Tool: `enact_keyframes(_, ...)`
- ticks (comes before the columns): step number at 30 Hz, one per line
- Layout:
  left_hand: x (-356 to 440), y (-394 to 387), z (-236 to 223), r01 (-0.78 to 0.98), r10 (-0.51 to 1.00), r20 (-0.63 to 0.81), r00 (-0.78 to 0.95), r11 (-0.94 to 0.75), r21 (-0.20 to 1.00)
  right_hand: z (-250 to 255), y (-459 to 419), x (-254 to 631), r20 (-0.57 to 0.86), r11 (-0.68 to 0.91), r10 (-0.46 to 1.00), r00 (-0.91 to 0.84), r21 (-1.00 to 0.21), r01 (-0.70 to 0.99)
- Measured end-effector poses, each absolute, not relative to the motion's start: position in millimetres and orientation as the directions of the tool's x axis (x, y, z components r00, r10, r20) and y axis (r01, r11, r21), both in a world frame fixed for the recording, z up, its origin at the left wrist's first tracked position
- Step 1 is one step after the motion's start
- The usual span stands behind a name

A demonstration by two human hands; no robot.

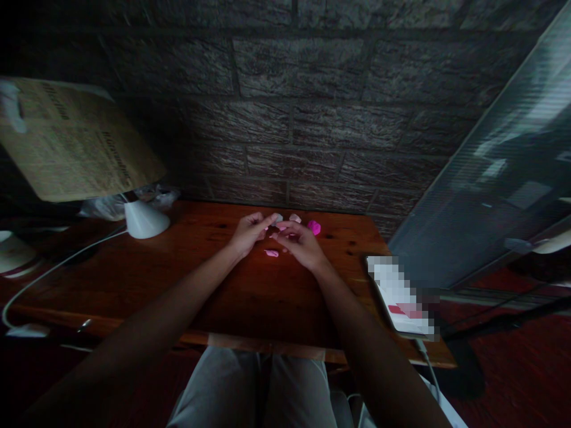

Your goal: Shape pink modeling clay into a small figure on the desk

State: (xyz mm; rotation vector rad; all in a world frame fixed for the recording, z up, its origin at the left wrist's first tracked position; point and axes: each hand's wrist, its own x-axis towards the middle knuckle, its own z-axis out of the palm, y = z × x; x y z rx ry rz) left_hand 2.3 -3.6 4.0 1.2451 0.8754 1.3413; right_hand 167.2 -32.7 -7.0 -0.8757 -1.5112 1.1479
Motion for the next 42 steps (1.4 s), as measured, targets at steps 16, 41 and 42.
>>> enact_keyframes(16, 6.0, -1.6, -11.0, -0.094, 0.971, 0.144, 0.189, -0.128, 0.987, -11.5, -31.0, 164.0, 0.358, 0.375, 0.883, -0.302, -0.927, -0.005)
enact_keyframes(41, 2.7, -5.2, -2.8, -0.189, 0.913, 0.250, 0.322, -0.197, 0.962, -1.3, -33.8, 166.3, 0.295, 0.294, 0.956, -0.005, -0.953, -0.077)
enact_keyframes(42, 2.7, -5.6, -2.4, -0.193, 0.914, 0.250, 0.321, -0.195, 0.962, -0.6, -33.9, 166.8, 0.281, 0.279, 0.960, -0.007, -0.956, -0.093)
